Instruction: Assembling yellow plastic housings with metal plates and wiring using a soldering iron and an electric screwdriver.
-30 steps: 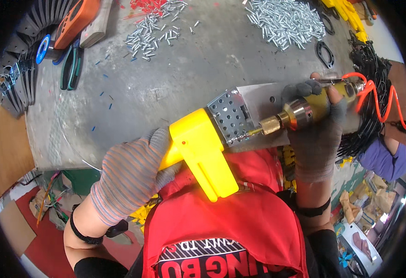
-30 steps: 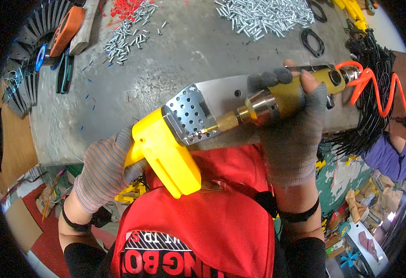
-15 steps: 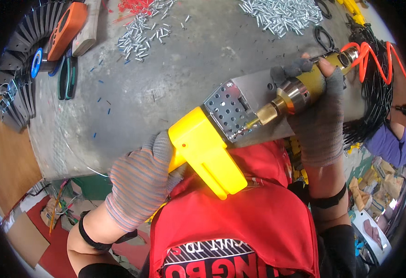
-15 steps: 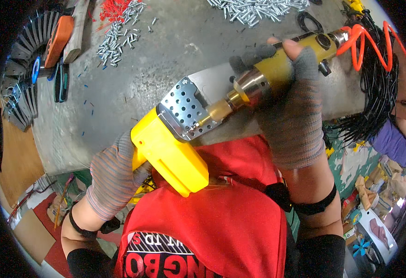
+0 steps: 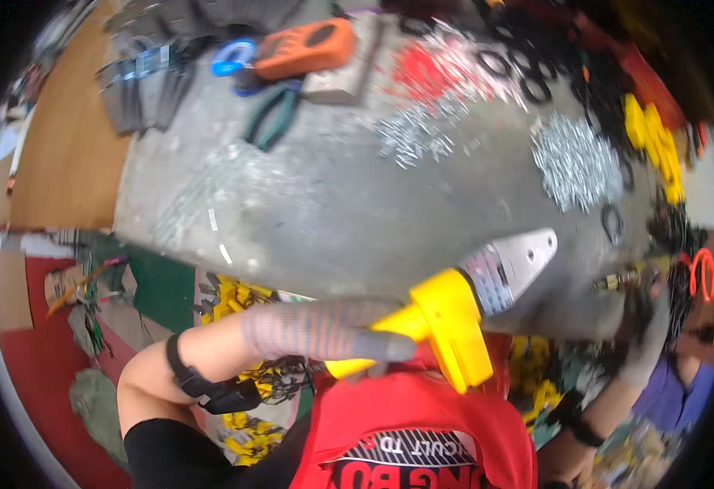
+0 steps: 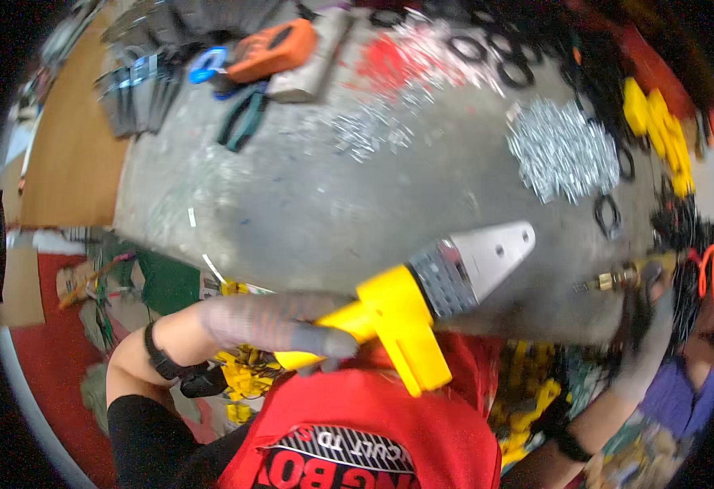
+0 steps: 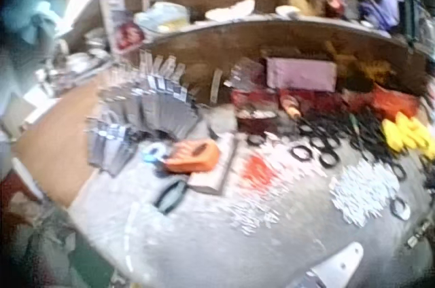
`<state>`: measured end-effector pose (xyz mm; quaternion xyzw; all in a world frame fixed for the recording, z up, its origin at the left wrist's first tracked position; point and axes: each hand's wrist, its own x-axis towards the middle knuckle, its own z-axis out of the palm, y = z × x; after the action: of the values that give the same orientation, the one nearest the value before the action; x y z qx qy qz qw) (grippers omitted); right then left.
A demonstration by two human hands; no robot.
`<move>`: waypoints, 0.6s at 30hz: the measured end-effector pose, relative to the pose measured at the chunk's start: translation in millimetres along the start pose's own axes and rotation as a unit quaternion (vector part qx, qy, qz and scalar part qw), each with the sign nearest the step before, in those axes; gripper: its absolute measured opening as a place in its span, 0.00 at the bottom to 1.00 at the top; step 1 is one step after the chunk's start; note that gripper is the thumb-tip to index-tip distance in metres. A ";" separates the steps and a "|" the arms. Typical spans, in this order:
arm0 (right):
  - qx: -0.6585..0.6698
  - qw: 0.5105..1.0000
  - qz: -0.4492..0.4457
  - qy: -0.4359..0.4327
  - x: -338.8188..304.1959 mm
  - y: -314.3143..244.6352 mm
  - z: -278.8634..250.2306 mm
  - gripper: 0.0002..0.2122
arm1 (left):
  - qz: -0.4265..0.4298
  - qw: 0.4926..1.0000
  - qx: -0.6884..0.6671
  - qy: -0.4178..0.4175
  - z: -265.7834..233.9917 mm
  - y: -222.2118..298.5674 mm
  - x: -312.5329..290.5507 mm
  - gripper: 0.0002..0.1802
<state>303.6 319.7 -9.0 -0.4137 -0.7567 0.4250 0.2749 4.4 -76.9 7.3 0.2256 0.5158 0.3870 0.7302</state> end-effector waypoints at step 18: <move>-0.004 0.703 -0.258 -0.663 -110.4 -232.3 281.7 0.14 | 0.812 0.539 -0.049 0.220 -17.0 61.7 -184.6 0.25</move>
<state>52.0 38.8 48.8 0.1854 -0.8226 0.4989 -0.2002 -63.0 -188.4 152.9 0.4192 0.2363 0.8763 -0.0226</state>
